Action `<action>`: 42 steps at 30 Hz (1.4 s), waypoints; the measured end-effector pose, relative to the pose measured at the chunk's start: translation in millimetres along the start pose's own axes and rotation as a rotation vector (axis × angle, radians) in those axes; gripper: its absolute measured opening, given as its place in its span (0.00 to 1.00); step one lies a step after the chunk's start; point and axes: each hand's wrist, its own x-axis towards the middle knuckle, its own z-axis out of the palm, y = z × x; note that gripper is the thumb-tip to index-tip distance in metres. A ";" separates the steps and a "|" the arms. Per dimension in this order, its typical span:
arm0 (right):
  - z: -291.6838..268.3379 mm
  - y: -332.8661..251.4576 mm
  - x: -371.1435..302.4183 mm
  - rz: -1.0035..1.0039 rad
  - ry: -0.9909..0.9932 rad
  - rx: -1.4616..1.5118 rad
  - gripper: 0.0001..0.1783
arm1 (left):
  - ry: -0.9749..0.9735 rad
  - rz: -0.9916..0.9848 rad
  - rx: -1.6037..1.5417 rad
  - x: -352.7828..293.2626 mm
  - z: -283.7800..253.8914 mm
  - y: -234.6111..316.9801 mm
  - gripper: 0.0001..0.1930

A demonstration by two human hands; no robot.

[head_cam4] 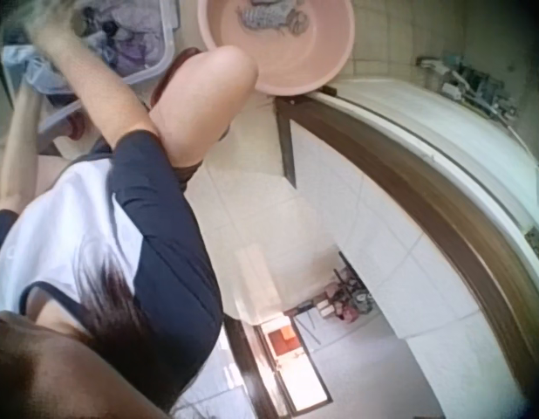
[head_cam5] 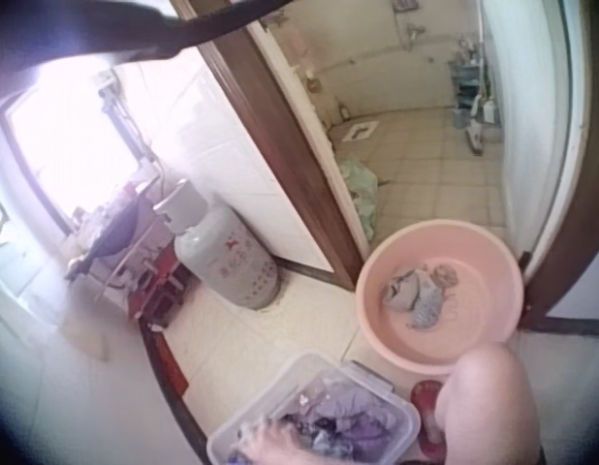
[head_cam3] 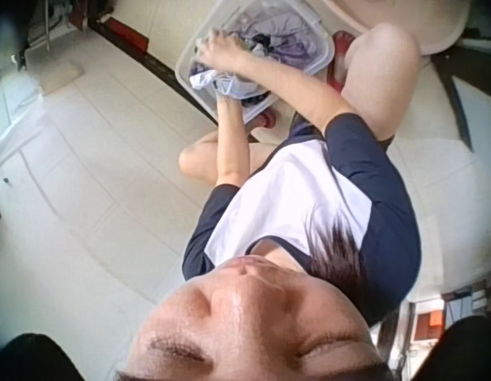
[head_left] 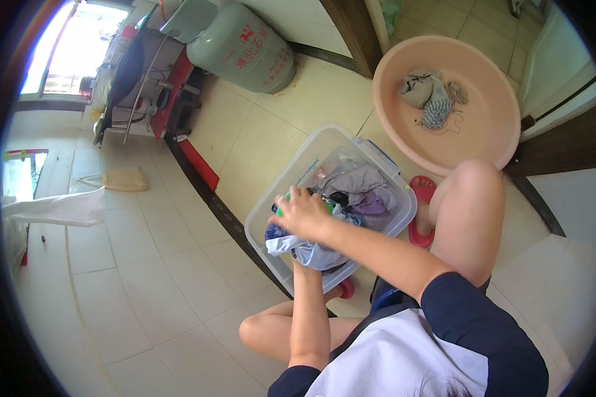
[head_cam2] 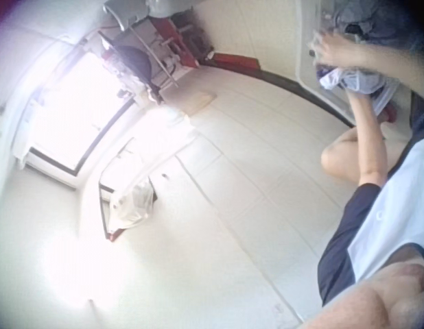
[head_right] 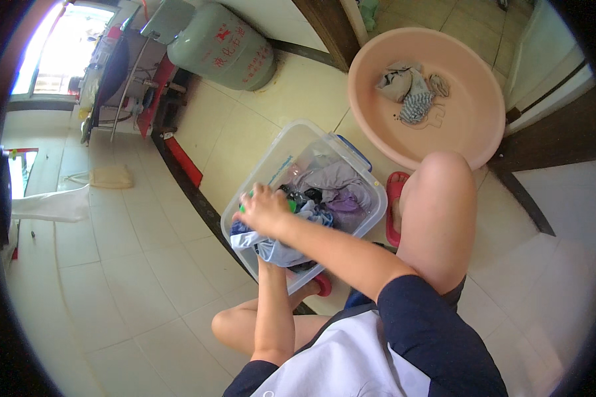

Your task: The person sits on a small stool and hand-washes clothes in a clear plastic tub filled with water. They scrub various garments, including a dark blue item, using a green bar of soap and their hands. The person repeatedly scrubs, rinses, and wrings out the clothes within the tub.

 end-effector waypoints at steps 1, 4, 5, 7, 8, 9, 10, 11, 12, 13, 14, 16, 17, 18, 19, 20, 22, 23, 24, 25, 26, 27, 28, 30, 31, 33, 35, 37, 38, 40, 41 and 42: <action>-7.0 2.6 5.6 0.132 -0.052 0.083 0.31 | 0.028 0.026 0.007 7.7 -0.8 -4.3 0.24; -15.7 -2.2 -0.7 0.217 -0.148 0.109 0.30 | -0.061 0.001 -0.069 14.2 -1.4 -3.7 0.24; -12.6 -7.7 -10.6 0.144 -0.102 -0.019 0.30 | -0.103 -0.018 -0.089 8.6 -1.1 -2.4 0.24; 0.5 -23.9 -38.1 -0.099 -0.020 -0.309 0.29 | -0.114 -0.046 -0.117 -13.8 -0.4 1.9 0.24; 8.4 -34.3 -52.8 -0.323 0.005 -0.392 0.29 | -0.091 -0.056 -0.128 -28.8 0.0 3.8 0.24; 14.4 -40.7 -61.9 -0.453 -0.066 -0.421 0.26 | -0.077 -0.060 -0.143 -43.3 0.4 3.6 0.24; 19.0 -47.4 -68.4 -0.534 -0.032 -0.492 0.26 | -0.064 -0.061 -0.159 -54.2 -0.4 4.4 0.24; 22.3 -53.6 -71.7 -0.512 0.142 -0.534 0.26 | -0.065 -0.052 -0.178 -56.9 -2.2 5.8 0.24; 22.5 -57.4 -69.8 -0.428 0.215 -0.598 0.25 | -0.074 -0.048 -0.195 -58.5 -5.0 6.7 0.24; 20.6 -61.4 -65.4 -0.425 0.247 -0.515 0.25 | -0.093 -0.041 -0.201 -54.8 -7.9 6.6 0.25; 15.9 -62.1 -56.1 -0.359 0.228 -0.465 0.24 | -0.124 -0.042 -0.230 -47.1 -11.7 7.1 0.25; 3.2 -64.4 -36.1 -0.257 0.156 -0.333 0.24 | -0.195 -0.054 -0.321 -26.8 -18.5 6.4 0.25; -4.7 -62.5 -24.7 -0.159 0.102 -0.370 0.26 | -0.253 -0.074 -0.417 -20.2 -21.1 4.3 0.25; -11.4 -60.5 -14.3 -0.129 0.037 -0.317 0.28 | -0.312 -0.105 -0.532 -13.9 -22.2 3.0 0.25; -17.5 -54.6 -3.9 -0.028 -0.034 -0.226 0.32 | -0.354 -0.118 -0.605 -10.1 -22.0 1.2 0.25; -22.0 -47.7 5.5 0.046 -0.100 -0.111 0.35 | -0.458 -0.139 -0.656 -9.2 -21.0 0.0 0.25; -26.0 -28.0 22.6 0.126 -0.158 0.115 0.44 | -0.193 0.027 -0.192 -12.9 -16.7 -0.3 0.25; -25.7 -16.6 28.9 0.253 -0.165 0.188 0.40 | -0.192 0.088 -0.164 -14.4 -13.6 1.5 0.25; -26.5 -4.2 36.6 0.340 -0.134 0.181 0.37 | -0.234 0.052 -0.229 -18.5 -11.2 3.6 0.24; -28.8 7.2 43.9 0.459 -0.125 0.173 0.34 | -0.153 0.071 -0.201 -20.6 -9.0 7.1 0.25; -34.6 18.3 51.5 0.475 -0.099 0.145 0.32 | -0.226 0.070 -0.249 -21.7 -7.1 10.7 0.25; -44.3 26.3 59.5 0.478 -0.065 0.125 0.32 | -0.180 0.018 -0.279 -23.2 -6.4 14.2 0.28; -60.3 33.6 66.3 0.476 -0.058 0.112 0.31 | -0.211 -0.045 -0.342 -23.4 -6.4 17.9 0.30; -103.3 37.2 73.0 0.382 0.080 0.032 0.29 | -0.253 -0.110 -0.407 -22.0 -7.5 22.5 0.34; -130.7 36.3 70.7 0.330 0.149 -0.003 0.29 | -0.268 -0.113 -0.406 -20.8 -8.1 24.1 0.35; -192.9 35.1 52.1 0.200 0.169 0.078 0.32 | -0.310 -0.145 -0.347 -17.1 -7.9 26.5 0.34; -248.0 43.3 10.5 0.065 0.211 0.085 0.32 | -0.201 -0.105 -0.202 -13.7 -6.9 29.0 0.30; -281.1 70.4 -48.1 0.106 0.229 0.134 0.27 | -0.106 -0.110 -0.061 -9.5 -5.0 32.1 0.25; -287.6 92.8 -82.7 0.094 0.237 0.191 0.24 | -0.125 -0.136 -0.010 -7.4 -3.6 33.8 0.22; -272.3 147.6 -148.7 0.121 0.274 0.234 0.24 | -0.065 -0.189 0.102 -4.6 -1.1 38.4 0.20; -253.4 178.4 -180.5 0.287 0.245 0.153 0.25 | -0.060 -0.208 0.144 -4.1 -0.1 39.4 0.20; -227.9 208.6 -208.4 0.326 0.245 0.095 0.26 | -0.088 -0.204 0.167 -4.4 1.2 41.2 0.20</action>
